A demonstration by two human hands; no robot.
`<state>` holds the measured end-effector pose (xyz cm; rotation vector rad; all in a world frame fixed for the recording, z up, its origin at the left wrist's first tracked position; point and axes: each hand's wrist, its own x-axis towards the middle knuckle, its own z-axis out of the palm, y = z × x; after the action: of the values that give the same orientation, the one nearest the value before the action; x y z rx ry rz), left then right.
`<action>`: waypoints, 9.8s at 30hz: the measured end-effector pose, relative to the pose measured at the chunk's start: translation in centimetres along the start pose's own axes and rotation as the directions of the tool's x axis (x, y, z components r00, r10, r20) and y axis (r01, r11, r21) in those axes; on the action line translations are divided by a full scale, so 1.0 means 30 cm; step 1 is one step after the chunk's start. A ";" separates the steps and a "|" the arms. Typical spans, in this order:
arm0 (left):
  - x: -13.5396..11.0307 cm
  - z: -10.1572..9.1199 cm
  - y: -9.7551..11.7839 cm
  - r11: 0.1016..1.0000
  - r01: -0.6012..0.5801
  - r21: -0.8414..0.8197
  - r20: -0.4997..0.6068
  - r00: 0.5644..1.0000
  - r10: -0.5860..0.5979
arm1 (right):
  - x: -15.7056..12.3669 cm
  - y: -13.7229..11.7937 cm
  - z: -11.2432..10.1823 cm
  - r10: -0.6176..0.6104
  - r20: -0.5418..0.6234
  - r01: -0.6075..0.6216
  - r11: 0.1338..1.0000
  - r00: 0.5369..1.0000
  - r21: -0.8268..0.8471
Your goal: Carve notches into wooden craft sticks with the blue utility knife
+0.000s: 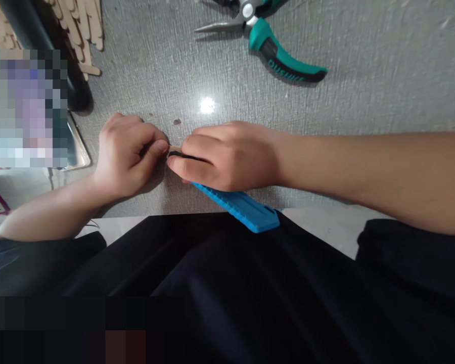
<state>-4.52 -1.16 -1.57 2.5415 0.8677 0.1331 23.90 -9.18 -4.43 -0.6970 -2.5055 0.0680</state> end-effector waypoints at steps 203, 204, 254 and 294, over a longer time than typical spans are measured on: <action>0.014 -0.022 0.035 0.991 0.035 -0.128 0.061 0.998 -0.027 | -0.029 -0.005 -0.030 -0.093 -0.027 0.090 0.992 0.995 -0.088; 0.015 -0.023 0.036 0.991 0.042 -0.129 0.068 0.997 -0.033 | -0.031 -0.005 -0.030 -0.091 -0.024 0.089 0.993 0.996 -0.081; 0.006 -0.017 0.006 0.993 0.006 -0.119 0.030 1.000 -0.002 | -0.061 -0.009 0.063 -0.011 -0.089 0.012 1.000 0.996 0.006; 0.009 -0.012 0.014 0.991 0.036 -0.132 0.017 0.999 -0.034 | -0.037 -0.007 0.000 -0.060 -0.006 0.060 0.997 0.998 -0.038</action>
<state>-4.14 -1.15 -1.08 2.4000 0.8681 0.1551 24.62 -9.91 -4.92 -0.6355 -2.5253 -0.0036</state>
